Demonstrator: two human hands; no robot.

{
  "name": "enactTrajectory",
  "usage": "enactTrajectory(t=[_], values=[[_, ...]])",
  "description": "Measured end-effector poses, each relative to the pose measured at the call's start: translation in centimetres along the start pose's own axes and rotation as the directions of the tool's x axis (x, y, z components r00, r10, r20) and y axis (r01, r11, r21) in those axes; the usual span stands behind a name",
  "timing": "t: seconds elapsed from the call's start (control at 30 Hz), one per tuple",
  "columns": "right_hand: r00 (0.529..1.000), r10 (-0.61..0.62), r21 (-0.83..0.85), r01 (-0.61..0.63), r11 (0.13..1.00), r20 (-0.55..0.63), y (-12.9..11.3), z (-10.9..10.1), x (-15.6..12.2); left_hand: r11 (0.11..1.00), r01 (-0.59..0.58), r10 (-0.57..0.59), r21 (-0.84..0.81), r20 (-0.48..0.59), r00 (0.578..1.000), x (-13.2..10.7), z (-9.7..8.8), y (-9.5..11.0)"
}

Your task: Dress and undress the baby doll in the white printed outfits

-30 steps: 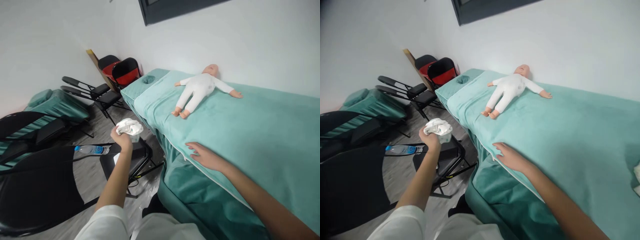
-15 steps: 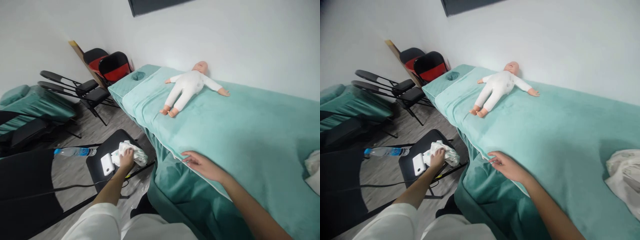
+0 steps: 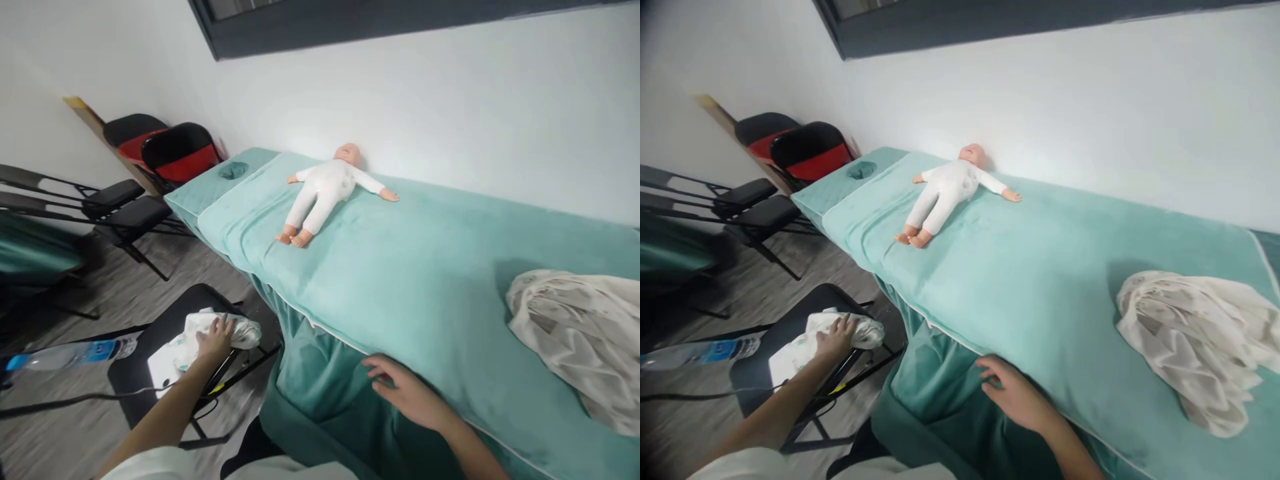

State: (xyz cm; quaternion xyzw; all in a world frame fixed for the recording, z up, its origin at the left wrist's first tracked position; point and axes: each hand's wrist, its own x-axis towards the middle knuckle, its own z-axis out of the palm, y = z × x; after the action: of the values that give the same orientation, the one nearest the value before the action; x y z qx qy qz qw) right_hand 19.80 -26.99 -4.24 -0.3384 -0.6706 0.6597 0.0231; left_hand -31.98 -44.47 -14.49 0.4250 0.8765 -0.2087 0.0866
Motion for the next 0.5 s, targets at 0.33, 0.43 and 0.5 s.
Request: enactTrajectory(t=[0.33, 0.43, 0.5], values=[[0.990, 0.091, 0.219, -0.066, 0.974, -0.107, 4.8, 2.4, -5.1, 0.958, -0.100, 0.094, 0.270, 0.035, 0.995, -2.7, 3.8, -0.1], [0.987, 0.082, 0.234, -0.048, 0.971, -0.136, 4.9, 3.1, -5.3, 0.957, -0.087, 0.080, 0.275, 0.036, 0.996, -2.8, 2.7, 0.4], [0.985, 0.068, 0.236, -0.029, 0.971, -0.160, 5.0, 3.3, -5.3, 0.962, -0.080, 0.069, 0.261, 0.051, 0.996, -2.7, 1.6, 0.7]])
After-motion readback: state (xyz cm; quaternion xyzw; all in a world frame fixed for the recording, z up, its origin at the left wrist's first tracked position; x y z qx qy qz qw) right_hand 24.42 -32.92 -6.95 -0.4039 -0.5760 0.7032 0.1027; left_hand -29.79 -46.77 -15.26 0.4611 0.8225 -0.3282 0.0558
